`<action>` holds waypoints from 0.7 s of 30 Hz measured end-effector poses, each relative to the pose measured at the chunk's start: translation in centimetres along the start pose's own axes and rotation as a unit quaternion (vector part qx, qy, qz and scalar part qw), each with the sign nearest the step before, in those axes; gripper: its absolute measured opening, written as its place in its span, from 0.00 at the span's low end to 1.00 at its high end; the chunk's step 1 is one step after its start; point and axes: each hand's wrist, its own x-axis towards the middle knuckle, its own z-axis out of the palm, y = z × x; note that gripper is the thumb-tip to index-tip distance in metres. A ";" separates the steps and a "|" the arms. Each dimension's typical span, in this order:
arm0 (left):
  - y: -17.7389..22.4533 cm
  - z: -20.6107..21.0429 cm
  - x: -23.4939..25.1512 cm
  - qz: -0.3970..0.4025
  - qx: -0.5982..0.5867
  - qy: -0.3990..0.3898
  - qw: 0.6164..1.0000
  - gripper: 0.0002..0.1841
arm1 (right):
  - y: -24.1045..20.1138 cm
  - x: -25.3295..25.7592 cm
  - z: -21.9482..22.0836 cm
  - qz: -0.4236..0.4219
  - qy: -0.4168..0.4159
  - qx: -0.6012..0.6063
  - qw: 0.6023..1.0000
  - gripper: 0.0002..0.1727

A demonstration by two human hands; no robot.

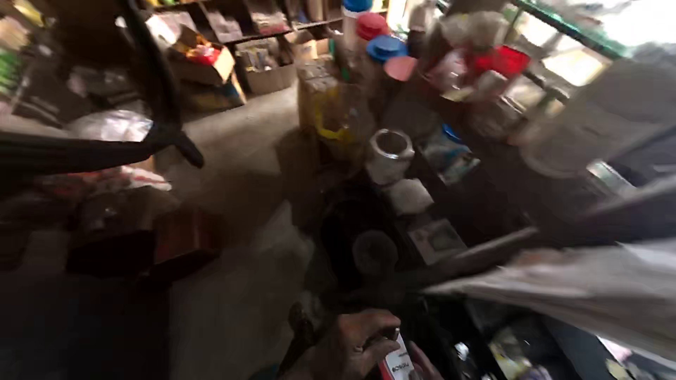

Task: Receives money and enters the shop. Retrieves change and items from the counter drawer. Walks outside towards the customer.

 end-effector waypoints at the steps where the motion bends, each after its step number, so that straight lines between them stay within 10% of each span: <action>1: -0.9 -2.8 -0.2 0.016 0.012 0.004 1.000 0.14 | -0.4 1.7 3.2 0.009 -0.018 0.015 1.000 0.21; 11: -3.7 -27.2 -1.1 0.033 0.385 0.067 0.920 0.10 | -9.6 17.1 26.0 0.020 -0.176 0.162 0.971 0.19; 21: -16.1 -46.0 6.1 -0.049 0.373 0.146 0.915 0.11 | -14.1 37.7 42.6 0.054 -0.261 0.099 0.959 0.10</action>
